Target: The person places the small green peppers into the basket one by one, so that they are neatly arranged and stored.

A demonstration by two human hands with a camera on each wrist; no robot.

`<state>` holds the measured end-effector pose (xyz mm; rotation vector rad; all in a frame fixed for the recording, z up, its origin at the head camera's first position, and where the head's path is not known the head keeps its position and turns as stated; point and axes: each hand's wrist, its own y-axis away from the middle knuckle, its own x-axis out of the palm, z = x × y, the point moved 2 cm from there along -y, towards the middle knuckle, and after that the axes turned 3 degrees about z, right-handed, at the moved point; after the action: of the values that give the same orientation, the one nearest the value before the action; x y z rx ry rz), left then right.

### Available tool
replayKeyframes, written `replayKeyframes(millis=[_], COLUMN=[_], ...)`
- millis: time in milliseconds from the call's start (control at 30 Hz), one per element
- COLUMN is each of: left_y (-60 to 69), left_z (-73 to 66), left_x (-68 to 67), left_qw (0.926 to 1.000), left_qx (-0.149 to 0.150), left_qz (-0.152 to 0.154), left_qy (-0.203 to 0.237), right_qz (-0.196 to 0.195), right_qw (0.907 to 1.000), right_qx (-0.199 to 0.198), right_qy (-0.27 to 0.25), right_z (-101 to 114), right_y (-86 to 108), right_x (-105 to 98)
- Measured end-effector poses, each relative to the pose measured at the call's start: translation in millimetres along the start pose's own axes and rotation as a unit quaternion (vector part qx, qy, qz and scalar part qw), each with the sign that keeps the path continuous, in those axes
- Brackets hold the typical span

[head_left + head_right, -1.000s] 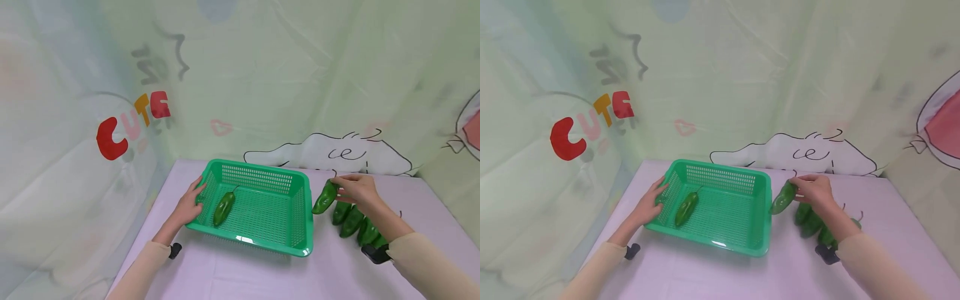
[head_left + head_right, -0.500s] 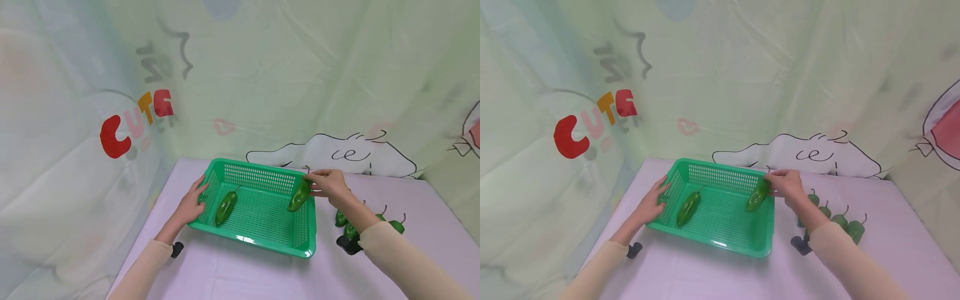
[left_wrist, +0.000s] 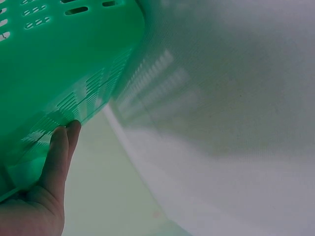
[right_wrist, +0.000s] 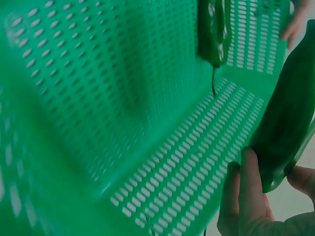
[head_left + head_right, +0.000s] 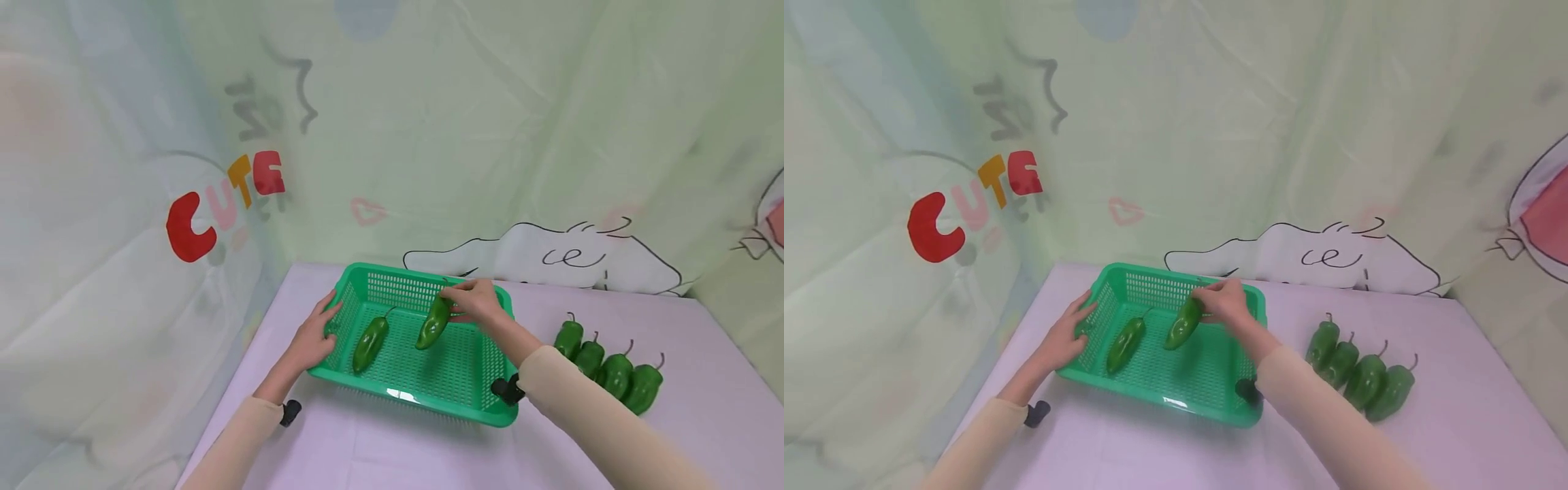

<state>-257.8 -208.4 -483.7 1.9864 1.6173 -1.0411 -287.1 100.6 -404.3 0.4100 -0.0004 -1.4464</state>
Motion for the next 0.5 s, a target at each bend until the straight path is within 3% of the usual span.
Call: replayKeyframes(millis=[267, 500], left_y=[-1.9, 0.1], left_z=[-1.3, -1.7], left_x=[-3.0, -1.8], left_qw=[1.0, 1.0], left_qx=[-0.001, 0.0], left_qz=[-0.001, 0.0], left_qy=[0.0, -0.005], right_qz=[0.01, 0.004], right_qw=[0.9995, 0.9989], right_qx=[-0.018, -0.01], right_qy=[0.023, 0.047], right_z=[-5.4, -19.3], right_y=[-18.5, -29.6], right_x=[37.1, 55.1])
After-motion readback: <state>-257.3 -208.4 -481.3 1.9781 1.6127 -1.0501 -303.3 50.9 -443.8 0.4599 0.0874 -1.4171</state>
